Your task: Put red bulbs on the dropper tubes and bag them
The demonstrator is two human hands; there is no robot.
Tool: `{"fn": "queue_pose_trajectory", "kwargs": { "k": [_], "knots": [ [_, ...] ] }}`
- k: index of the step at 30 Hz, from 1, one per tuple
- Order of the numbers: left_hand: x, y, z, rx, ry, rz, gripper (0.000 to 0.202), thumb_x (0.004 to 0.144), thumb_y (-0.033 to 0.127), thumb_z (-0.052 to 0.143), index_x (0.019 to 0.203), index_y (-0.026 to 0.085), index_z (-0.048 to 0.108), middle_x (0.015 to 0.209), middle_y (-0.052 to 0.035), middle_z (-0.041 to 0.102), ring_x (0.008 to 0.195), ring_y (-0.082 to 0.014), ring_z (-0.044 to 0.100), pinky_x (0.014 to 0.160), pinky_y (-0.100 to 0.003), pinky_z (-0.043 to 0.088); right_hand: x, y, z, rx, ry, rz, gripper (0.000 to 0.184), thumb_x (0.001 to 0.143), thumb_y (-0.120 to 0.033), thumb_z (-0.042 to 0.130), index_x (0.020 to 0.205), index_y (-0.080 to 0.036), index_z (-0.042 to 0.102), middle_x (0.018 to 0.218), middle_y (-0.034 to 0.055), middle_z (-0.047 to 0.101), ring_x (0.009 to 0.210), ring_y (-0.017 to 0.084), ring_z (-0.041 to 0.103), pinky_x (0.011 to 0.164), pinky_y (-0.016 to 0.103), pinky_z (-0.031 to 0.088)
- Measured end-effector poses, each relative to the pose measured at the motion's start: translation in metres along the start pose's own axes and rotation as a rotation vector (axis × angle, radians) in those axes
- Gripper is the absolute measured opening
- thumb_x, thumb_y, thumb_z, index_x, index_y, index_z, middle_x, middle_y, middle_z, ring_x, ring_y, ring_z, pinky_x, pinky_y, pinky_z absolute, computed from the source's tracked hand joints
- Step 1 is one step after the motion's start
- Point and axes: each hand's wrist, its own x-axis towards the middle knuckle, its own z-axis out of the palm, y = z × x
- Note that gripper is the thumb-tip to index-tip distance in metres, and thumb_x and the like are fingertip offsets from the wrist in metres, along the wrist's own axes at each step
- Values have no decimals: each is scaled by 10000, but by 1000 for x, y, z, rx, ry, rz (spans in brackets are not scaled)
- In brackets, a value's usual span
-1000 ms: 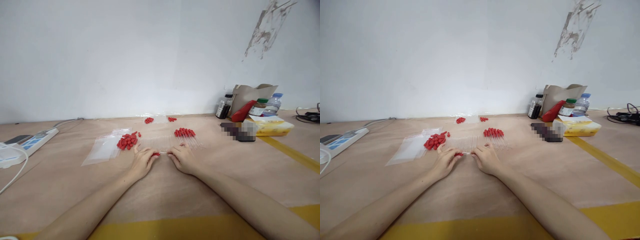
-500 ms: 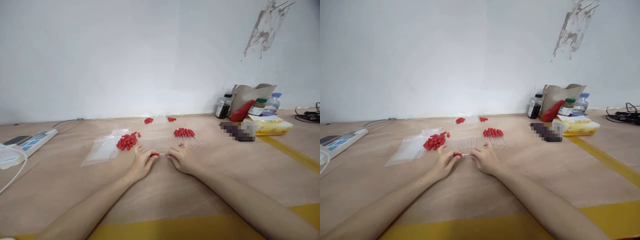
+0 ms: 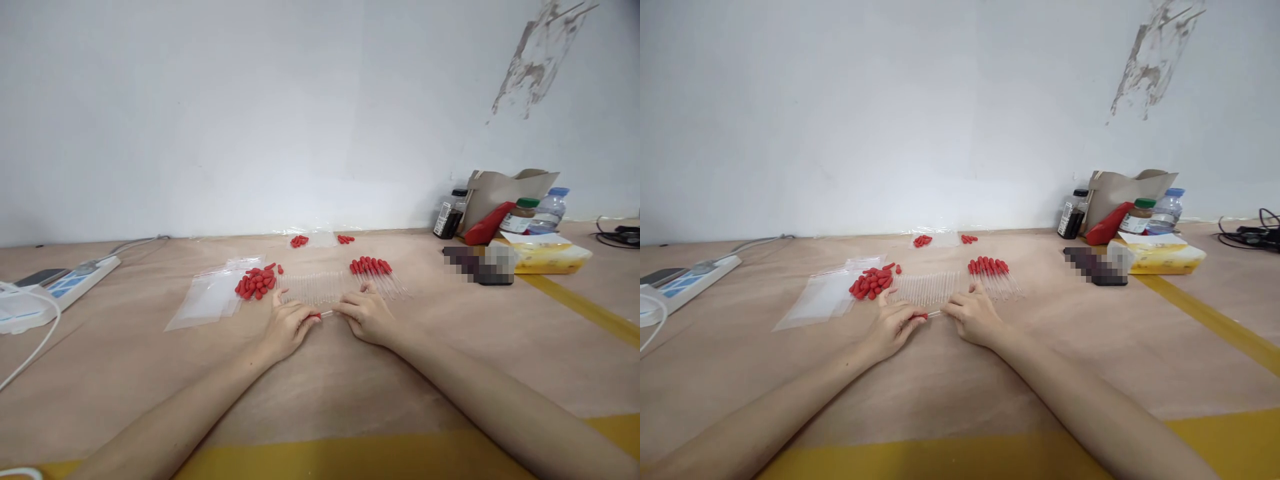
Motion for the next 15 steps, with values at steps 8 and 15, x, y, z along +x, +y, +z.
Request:
{"fn": "queue_pose_trajectory", "kwargs": {
  "k": [8,15],
  "knots": [
    [0,-1,2,86,13,95,161,869,252,433,842,187,578,703,3,652,673,-138,587,974,-458,189,1,-18,0,14,29,44,218,835,-168,405,764,-159,611,651,15,598,574,97,431,680,300,198],
    [1,-1,1,51,-15,118,153,873,243,429,860,187,570,736,1,654,690,-137,586,975,-453,190,6,-21,1,44,-20,81,240,848,-189,391,787,-168,622,652,16,604,607,106,463,690,295,206]
  ]
}}
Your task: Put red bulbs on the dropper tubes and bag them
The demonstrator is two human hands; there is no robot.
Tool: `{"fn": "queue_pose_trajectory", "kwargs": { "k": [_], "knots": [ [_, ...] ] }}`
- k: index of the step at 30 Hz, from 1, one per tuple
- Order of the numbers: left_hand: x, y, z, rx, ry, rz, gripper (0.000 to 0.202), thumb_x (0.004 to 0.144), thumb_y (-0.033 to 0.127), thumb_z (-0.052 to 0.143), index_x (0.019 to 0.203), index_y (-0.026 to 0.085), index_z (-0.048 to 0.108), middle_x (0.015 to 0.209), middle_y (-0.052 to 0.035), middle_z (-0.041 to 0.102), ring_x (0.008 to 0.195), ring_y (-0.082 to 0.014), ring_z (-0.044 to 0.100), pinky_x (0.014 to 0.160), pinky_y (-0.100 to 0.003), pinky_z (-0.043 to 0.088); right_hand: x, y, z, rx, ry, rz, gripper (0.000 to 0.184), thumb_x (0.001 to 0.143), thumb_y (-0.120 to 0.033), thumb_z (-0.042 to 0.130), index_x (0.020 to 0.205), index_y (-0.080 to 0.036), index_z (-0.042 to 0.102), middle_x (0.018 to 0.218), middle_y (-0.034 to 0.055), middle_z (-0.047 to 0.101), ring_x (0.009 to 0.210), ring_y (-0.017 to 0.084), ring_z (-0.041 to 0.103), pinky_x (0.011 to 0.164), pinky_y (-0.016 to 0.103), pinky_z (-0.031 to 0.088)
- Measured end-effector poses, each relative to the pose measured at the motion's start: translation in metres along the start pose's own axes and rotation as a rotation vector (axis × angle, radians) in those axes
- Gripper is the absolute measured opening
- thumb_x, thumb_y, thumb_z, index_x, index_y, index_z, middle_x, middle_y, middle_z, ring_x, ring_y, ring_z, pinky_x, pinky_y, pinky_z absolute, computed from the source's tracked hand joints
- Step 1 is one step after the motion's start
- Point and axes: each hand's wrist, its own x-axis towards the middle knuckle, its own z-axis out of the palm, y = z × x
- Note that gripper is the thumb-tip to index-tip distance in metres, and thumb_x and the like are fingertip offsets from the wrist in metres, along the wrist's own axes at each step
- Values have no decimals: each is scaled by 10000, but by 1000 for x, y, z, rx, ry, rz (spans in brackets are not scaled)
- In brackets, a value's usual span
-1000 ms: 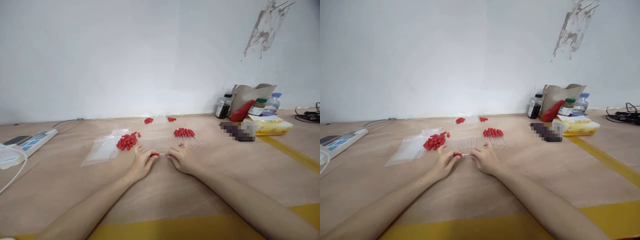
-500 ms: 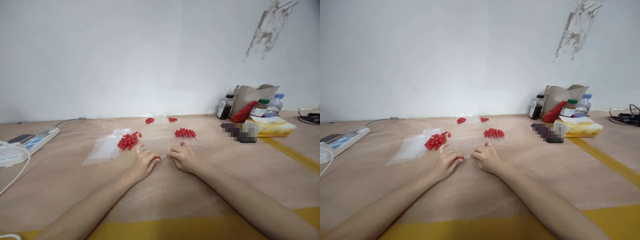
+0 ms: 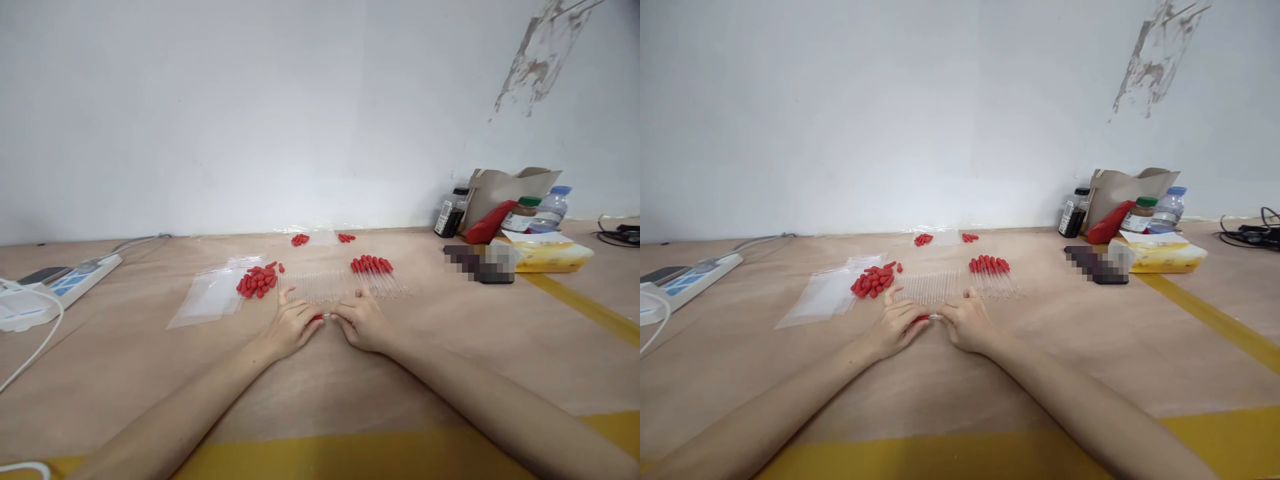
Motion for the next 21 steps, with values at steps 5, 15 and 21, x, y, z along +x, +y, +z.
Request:
{"fn": "queue_pose_trajectory", "kwargs": {
  "k": [5,15,21],
  "knots": [
    [1,-5,-4,44,-4,-33,156,874,241,430,902,205,579,793,-12,660,787,-158,588,979,-445,200,8,-6,-10,-100,-66,23,219,837,-248,437,776,-186,638,721,42,624,718,143,492,723,318,209],
    [-15,-15,-7,-131,-52,-164,204,855,302,462,752,186,596,656,-2,583,599,-118,527,595,-240,393,4,68,-36,-73,21,930,295,797,-374,426,729,-200,654,711,45,654,678,164,557,637,277,302],
    [-15,-15,-6,-107,-111,-244,357,878,332,399,571,174,490,492,31,452,463,-103,439,471,-220,322,2,105,-30,-196,-45,1081,322,748,-446,464,657,-185,630,703,80,640,724,216,570,670,307,330]
  ]
}}
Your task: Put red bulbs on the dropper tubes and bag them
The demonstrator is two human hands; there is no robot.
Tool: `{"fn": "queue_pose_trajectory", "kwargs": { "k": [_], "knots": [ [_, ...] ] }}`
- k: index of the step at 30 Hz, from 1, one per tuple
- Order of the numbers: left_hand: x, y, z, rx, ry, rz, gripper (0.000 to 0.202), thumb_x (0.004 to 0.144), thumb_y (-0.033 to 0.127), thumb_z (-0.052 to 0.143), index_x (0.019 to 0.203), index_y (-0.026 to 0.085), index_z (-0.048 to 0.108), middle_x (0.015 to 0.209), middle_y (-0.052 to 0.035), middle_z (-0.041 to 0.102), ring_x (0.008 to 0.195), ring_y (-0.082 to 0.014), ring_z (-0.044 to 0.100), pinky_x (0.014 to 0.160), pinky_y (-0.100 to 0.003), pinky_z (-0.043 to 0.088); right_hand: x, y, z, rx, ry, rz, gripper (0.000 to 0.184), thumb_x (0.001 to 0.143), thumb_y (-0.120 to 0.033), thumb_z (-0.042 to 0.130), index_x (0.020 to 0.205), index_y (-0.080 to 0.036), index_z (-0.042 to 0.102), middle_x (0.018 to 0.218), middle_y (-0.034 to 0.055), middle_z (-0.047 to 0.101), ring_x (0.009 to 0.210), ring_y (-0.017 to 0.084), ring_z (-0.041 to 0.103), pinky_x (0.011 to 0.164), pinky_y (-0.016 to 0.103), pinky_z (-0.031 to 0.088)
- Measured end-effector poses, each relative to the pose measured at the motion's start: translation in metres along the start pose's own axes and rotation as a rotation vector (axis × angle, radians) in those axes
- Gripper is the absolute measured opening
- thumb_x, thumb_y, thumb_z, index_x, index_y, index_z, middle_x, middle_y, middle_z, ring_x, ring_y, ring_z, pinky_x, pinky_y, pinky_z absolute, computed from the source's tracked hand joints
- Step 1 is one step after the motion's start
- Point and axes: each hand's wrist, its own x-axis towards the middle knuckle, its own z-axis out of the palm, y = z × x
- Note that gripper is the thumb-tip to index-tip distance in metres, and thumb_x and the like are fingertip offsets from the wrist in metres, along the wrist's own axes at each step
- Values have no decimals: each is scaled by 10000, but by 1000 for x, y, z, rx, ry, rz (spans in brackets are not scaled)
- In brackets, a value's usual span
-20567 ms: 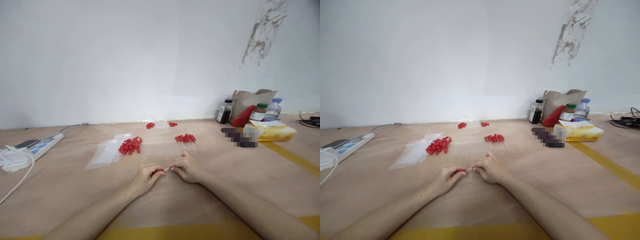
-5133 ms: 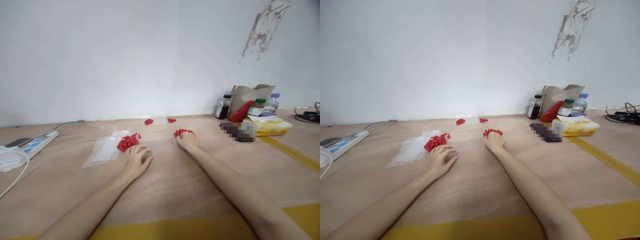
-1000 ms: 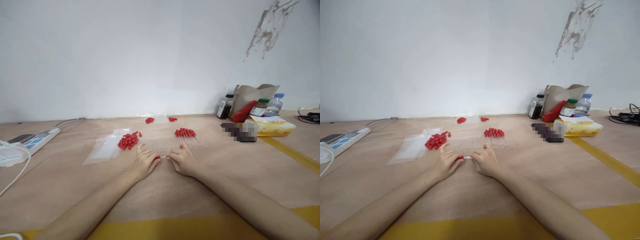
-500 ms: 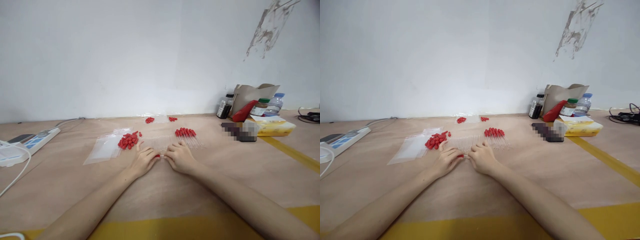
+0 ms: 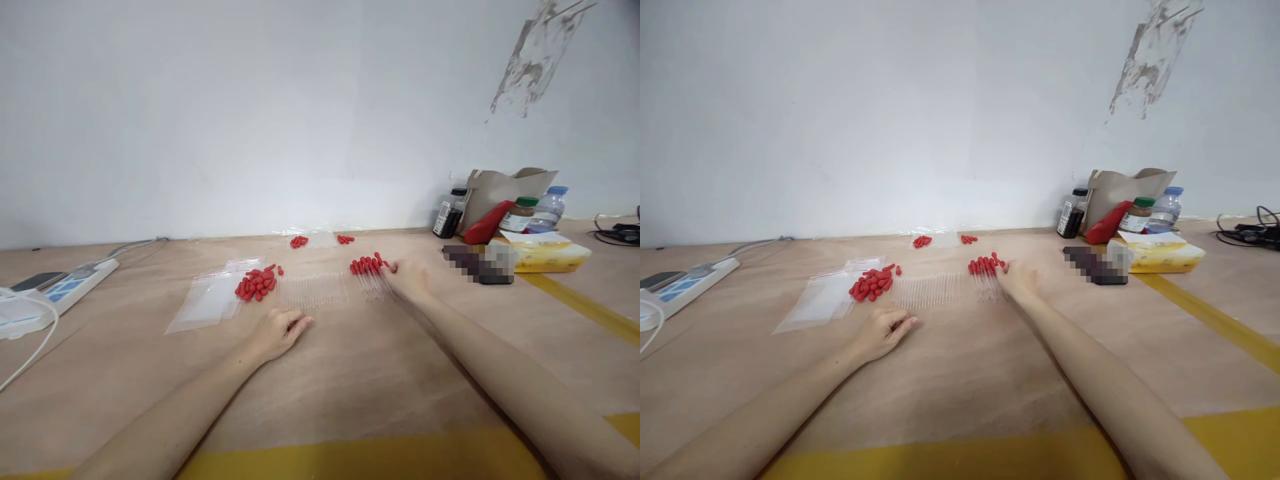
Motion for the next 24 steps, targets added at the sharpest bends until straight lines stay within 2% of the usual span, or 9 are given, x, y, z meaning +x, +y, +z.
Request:
{"fn": "queue_pose_trajectory", "kwargs": {
  "k": [2,4,7,12,15,17,20,24],
  "knots": [
    [-1,0,0,-5,-1,-11,277,895,273,356,715,179,543,561,18,528,518,-119,500,512,-227,364,2,2,3,-26,-10,6,339,742,-467,463,653,-181,623,697,83,635,733,229,572,694,331,335],
    [-1,1,-1,-33,37,-6,206,893,218,345,900,183,548,719,-10,602,636,-136,558,596,-242,414,2,4,6,-36,-12,10,355,735,-491,462,653,-182,616,691,81,633,738,243,575,709,354,338],
    [0,2,-2,-69,90,8,203,866,188,383,1014,190,522,907,-47,598,753,-148,566,663,-258,443,1,8,9,-20,-3,2,338,727,-496,476,671,-190,608,717,75,638,766,254,578,724,373,339],
    [3,3,-3,-21,134,66,168,818,187,461,936,203,580,936,-62,582,861,-187,531,768,-335,426,-5,4,5,-9,16,-17,313,749,-472,464,690,-197,601,717,62,641,761,242,578,748,381,325],
    [5,1,-3,25,145,85,183,800,186,489,938,214,605,989,-62,583,937,-203,514,858,-391,376,-17,-15,2,30,7,-139,265,758,-427,464,713,-202,598,743,48,649,738,211,576,713,331,330],
    [5,1,-2,61,157,75,188,789,200,506,940,223,617,1016,-61,582,974,-216,501,883,-416,346,-26,-33,2,57,-44,-224,230,754,-392,476,720,-200,599,768,45,653,756,198,574,708,312,326],
    [4,0,-1,141,197,-17,149,785,238,520,877,234,636,973,-50,593,952,-227,497,837,-416,343,-35,-60,7,-3,-109,-285,211,762,-349,471,783,-187,604,787,71,656,790,215,579,738,342,305],
    [5,-6,-6,262,274,-216,118,774,298,536,742,223,622,838,-40,585,847,-231,494,749,-399,339,-36,-82,17,-109,-183,-249,237,739,-234,481,940,-146,569,847,126,652,801,244,595,712,356,310]
  ]
}}
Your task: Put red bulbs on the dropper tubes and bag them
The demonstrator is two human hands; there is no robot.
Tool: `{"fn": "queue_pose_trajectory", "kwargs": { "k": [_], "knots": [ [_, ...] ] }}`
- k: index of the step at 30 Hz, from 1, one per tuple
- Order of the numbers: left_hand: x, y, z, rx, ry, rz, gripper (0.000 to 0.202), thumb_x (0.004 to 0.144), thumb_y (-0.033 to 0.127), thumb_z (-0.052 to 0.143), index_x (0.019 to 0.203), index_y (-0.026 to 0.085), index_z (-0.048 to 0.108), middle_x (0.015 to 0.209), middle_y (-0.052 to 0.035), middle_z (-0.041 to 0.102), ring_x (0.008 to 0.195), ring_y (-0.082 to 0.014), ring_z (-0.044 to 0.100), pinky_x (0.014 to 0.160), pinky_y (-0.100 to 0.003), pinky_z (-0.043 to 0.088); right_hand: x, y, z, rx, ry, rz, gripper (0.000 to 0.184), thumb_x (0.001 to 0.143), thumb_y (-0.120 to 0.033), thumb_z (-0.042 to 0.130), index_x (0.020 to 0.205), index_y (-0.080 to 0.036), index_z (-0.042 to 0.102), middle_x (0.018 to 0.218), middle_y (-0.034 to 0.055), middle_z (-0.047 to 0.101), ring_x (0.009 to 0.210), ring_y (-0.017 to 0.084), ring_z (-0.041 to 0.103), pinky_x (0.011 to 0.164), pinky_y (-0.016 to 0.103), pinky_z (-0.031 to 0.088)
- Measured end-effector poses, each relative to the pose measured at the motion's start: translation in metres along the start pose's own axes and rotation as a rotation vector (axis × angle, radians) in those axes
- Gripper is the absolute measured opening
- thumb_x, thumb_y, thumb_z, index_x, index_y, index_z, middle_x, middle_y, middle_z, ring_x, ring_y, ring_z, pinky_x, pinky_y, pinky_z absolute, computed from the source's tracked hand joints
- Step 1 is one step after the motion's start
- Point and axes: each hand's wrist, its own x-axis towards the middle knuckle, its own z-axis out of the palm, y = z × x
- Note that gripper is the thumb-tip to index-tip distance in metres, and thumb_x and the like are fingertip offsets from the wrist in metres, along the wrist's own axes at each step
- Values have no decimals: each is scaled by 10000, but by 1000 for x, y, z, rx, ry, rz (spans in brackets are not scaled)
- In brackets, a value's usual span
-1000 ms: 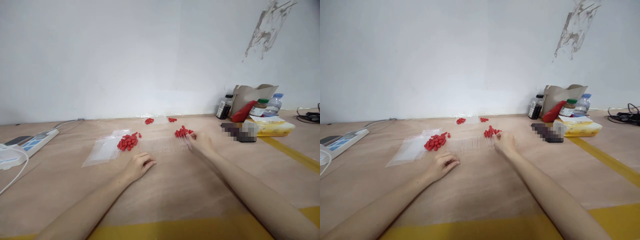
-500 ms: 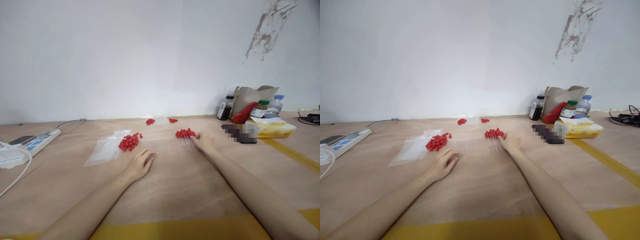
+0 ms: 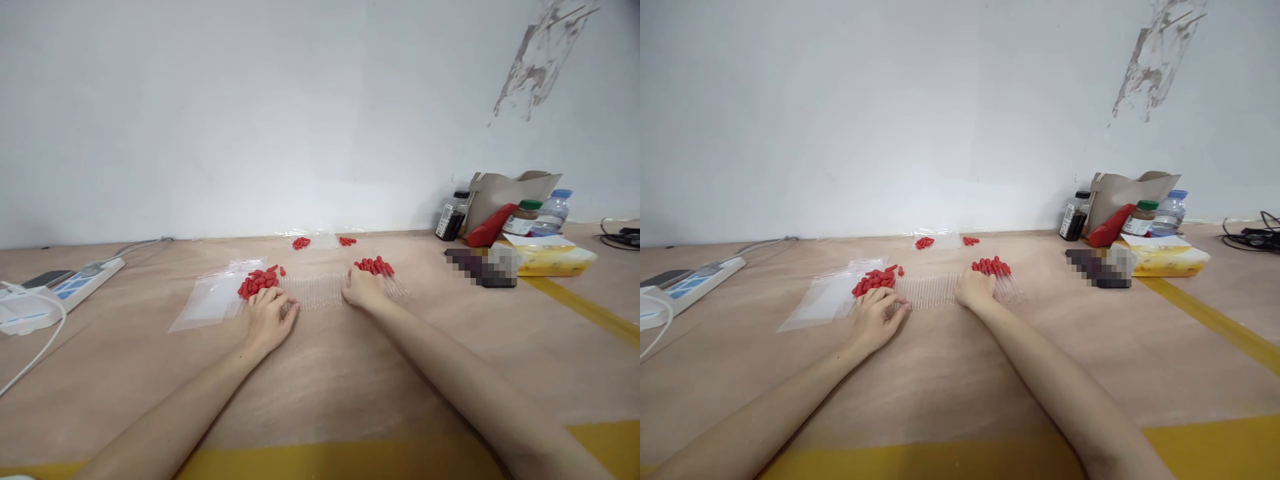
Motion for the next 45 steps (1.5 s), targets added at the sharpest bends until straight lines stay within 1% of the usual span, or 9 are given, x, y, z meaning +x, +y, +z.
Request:
{"fn": "queue_pose_trajectory", "kwargs": {
  "k": [5,10,17,23,26,30,35,38,45],
  "knots": [
    [24,-20,-5,158,85,-127,142,751,327,545,678,210,580,866,-73,565,887,-279,456,778,-453,296,9,-6,8,-32,-63,25,307,706,-138,499,1007,-96,545,866,172,645,846,265,603,719,361,322],
    [64,-34,9,334,-30,-195,221,746,393,528,758,194,623,1055,-148,515,1026,-331,404,887,-540,194,6,-9,7,-55,-55,13,306,733,-120,457,1021,-71,547,890,194,629,872,267,590,685,346,345],
    [93,-45,43,395,-106,-287,265,690,374,561,684,117,625,966,-216,548,1006,-404,407,897,-590,119,-20,3,-8,-147,125,-158,209,762,-132,427,840,-104,619,873,197,584,844,285,543,669,371,327],
    [101,-40,42,356,-103,-256,190,704,267,536,717,95,614,931,-207,551,973,-391,434,870,-576,180,-36,19,-3,-68,221,-338,210,796,-121,391,853,-125,592,919,154,532,709,196,504,619,321,306],
    [92,-24,28,284,-101,-129,184,764,281,484,763,131,591,977,-163,541,992,-331,440,873,-495,257,-45,25,3,74,249,-422,227,824,-108,357,921,-138,560,954,128,518,771,190,502,650,305,319],
    [49,-3,12,133,-182,95,125,804,294,471,785,188,533,849,-45,573,845,-195,512,781,-319,370,-54,31,10,213,300,-481,216,883,-190,323,894,-164,537,892,83,557,806,184,507,685,302,321],
    [1,5,7,-182,-100,208,138,829,227,470,948,175,517,832,-36,594,789,-182,518,760,-343,354,-55,34,16,252,290,-555,252,900,-289,338,846,-190,564,822,40,590,732,155,522,657,288,306],
    [-2,10,6,-184,-91,217,206,844,216,472,1035,218,547,903,-33,613,852,-185,512,799,-360,326,-56,33,20,267,293,-619,247,899,-263,342,910,-201,582,809,34,590,739,145,526,690,288,309],
    [1,19,4,-197,-119,216,163,851,256,482,959,236,602,894,-6,653,850,-167,534,879,-385,278,-58,30,22,369,255,-684,241,895,-244,347,968,-194,571,843,44,594,792,143,532,731,288,326]
  ]
}}
